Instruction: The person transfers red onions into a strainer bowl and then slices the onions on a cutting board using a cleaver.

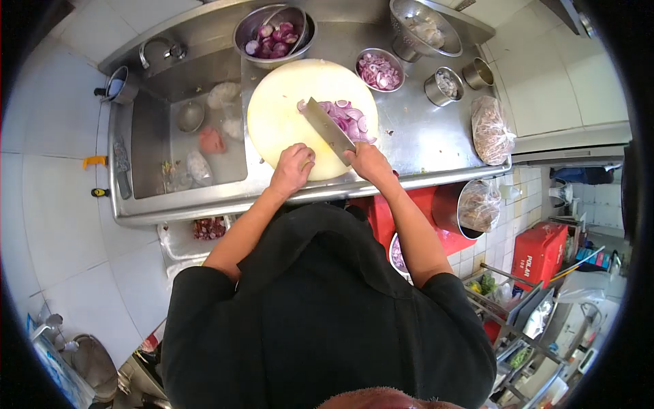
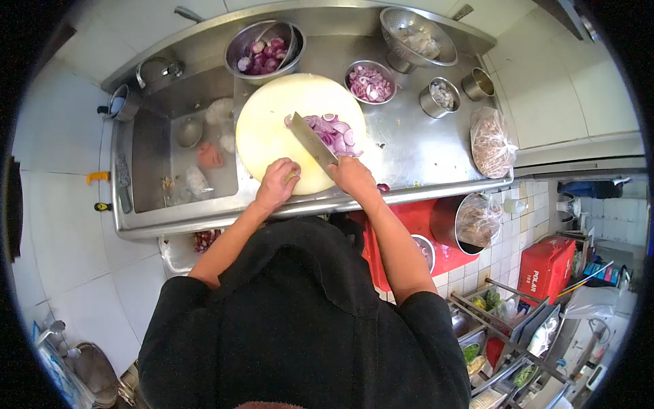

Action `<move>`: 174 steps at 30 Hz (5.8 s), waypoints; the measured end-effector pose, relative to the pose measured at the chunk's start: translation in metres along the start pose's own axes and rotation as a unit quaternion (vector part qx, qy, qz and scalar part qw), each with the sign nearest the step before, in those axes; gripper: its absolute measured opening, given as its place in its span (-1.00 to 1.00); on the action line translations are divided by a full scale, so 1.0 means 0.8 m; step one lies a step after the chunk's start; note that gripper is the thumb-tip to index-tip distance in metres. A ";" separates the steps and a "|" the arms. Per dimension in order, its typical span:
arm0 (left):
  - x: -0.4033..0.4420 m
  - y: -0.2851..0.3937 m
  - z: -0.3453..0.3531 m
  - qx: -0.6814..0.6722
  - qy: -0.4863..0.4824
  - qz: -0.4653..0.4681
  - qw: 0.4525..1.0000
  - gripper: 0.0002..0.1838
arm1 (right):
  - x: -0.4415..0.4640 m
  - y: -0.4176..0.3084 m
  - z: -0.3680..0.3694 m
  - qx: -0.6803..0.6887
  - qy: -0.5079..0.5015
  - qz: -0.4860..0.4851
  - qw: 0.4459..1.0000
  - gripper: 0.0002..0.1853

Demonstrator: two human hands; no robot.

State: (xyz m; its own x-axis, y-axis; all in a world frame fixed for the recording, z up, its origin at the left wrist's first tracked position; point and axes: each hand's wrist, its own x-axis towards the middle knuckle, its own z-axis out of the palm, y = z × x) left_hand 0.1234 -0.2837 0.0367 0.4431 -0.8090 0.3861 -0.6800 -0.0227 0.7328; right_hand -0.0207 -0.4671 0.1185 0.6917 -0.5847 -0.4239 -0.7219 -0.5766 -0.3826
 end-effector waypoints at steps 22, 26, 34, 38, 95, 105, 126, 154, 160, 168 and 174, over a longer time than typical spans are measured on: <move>0.118 0.078 -0.002 0.266 -0.333 0.132 0.895 -0.07 | -0.038 0.061 -0.042 -0.123 0.258 -0.221 0.933 -0.81; 0.156 0.029 0.023 0.210 -0.374 0.077 0.900 -0.13 | -0.049 0.087 -0.053 -0.152 0.245 -0.207 0.935 -0.80; 0.166 0.013 0.047 0.045 -0.102 0.068 0.991 -0.49 | -0.145 0.167 -0.068 0.010 0.258 0.109 0.960 -0.76; 0.127 0.059 0.121 0.157 -0.172 0.192 0.953 -0.50 | -0.158 0.185 -0.041 0.135 0.289 0.216 0.923 -0.71; 0.424 -0.347 -0.069 0.243 -0.054 -0.367 0.897 -0.41 | -0.133 0.036 0.048 0.171 -0.016 0.106 0.980 -0.76; 0.430 -0.339 -0.081 0.174 0.002 -0.375 0.910 -0.55 | -0.128 0.050 0.056 0.165 -0.009 0.076 0.983 -0.75; 0.316 -0.119 -0.113 0.125 0.128 -0.027 0.984 -0.57 | -0.121 0.062 0.067 0.165 -0.004 0.053 0.985 -0.73; 0.003 -0.003 -0.032 -0.044 -0.010 -0.054 0.997 -0.43 | -0.142 -0.005 0.024 0.095 0.073 -0.046 0.992 -0.75; -0.003 -0.006 -0.043 -0.066 -0.009 -0.047 0.997 -0.65 | -0.148 -0.025 0.005 0.059 0.049 -0.057 0.995 -0.77; -0.002 -0.006 -0.040 -0.038 -0.001 -0.032 0.999 -0.69 | -0.152 -0.035 0.006 0.006 0.036 -0.085 0.996 -0.76; -0.009 -0.014 -0.027 -0.057 0.036 -0.061 0.996 -0.67 | -0.128 -0.041 0.046 -0.046 0.018 -0.069 0.996 -0.76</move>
State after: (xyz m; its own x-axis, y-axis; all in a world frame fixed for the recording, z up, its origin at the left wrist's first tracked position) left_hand 0.1401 -0.2650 0.0379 0.5612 -0.7606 0.3265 -0.5497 -0.0476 0.8340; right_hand -0.0685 -0.3671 0.1444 0.7855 -0.5153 -0.3427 -0.6163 -0.7016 -0.3578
